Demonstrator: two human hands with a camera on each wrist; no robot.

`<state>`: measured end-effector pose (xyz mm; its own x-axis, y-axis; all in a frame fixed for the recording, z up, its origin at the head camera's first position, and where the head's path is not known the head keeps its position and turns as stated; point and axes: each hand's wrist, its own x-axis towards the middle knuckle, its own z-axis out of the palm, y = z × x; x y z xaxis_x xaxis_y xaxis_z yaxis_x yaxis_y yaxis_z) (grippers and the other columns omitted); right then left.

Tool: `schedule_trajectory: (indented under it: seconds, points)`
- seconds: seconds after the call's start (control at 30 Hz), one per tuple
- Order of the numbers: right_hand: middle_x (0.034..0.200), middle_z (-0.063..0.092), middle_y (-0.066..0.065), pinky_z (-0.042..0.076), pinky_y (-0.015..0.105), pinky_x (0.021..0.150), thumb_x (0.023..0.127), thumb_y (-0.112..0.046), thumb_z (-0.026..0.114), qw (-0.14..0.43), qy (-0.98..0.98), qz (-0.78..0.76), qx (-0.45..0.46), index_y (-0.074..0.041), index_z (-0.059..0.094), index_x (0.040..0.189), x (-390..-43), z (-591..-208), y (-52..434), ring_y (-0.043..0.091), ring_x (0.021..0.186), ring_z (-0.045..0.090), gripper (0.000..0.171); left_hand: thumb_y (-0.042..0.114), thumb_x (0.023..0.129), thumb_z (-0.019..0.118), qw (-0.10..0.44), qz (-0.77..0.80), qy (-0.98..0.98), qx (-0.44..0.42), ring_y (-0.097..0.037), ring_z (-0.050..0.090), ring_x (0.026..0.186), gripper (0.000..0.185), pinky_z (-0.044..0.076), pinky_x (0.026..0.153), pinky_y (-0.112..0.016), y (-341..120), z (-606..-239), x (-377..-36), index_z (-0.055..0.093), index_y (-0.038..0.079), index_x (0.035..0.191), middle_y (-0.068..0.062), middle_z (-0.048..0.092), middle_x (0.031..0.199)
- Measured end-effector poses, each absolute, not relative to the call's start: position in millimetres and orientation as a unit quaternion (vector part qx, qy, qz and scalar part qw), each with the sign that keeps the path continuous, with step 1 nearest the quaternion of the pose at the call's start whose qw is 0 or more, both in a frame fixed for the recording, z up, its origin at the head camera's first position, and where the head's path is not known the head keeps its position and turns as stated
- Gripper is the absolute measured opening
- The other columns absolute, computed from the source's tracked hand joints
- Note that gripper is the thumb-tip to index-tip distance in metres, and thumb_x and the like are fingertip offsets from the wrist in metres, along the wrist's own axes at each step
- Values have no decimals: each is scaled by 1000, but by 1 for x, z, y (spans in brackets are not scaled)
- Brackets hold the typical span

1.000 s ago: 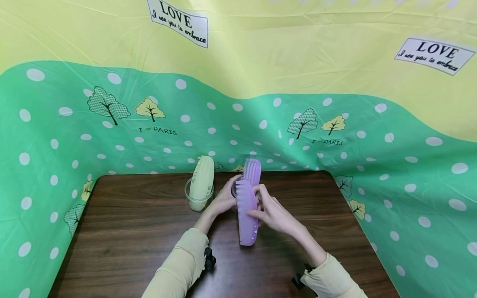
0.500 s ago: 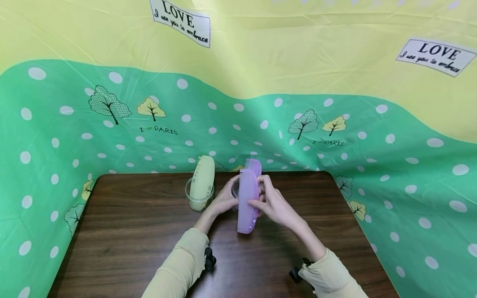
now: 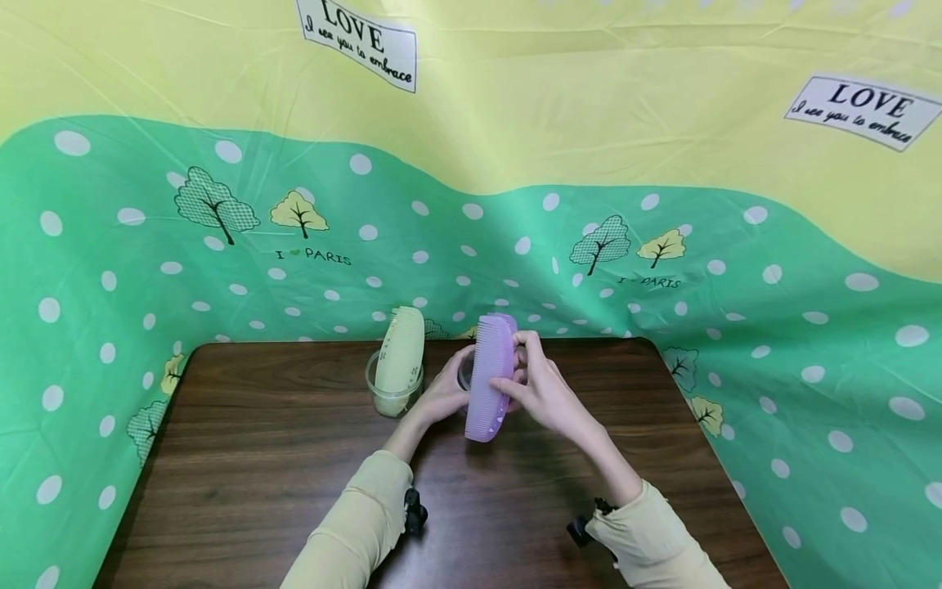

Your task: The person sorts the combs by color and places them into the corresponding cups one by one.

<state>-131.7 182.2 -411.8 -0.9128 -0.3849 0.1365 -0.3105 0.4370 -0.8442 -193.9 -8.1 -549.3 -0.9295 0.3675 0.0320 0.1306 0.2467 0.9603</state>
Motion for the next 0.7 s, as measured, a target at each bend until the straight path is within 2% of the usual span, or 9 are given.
schedule_trajectory:
  seconds: [0.27, 0.7]
  points:
    - [107, 69, 20, 61, 31, 54, 94, -4, 72, -8, 847, -490, -206, -10, 32, 133, -139, -407, 181, 22, 76, 74, 56, 15, 82, 79, 96, 592, 784, 163, -26, 44, 146, 87, 35, 121, -47, -9, -548, -193, 37, 23, 158, -9, 45, 160]
    - [109, 68, 25, 60, 31, 53, 95, -6, 72, -37, 846, -500, -183, -9, 32, 136, -149, -405, 181, 33, 79, 74, 57, 21, 83, 80, 104, 590, 786, 153, -28, 41, 149, 88, 33, 122, -50, -9, -548, -193, 36, 26, 159, -9, 41, 162]
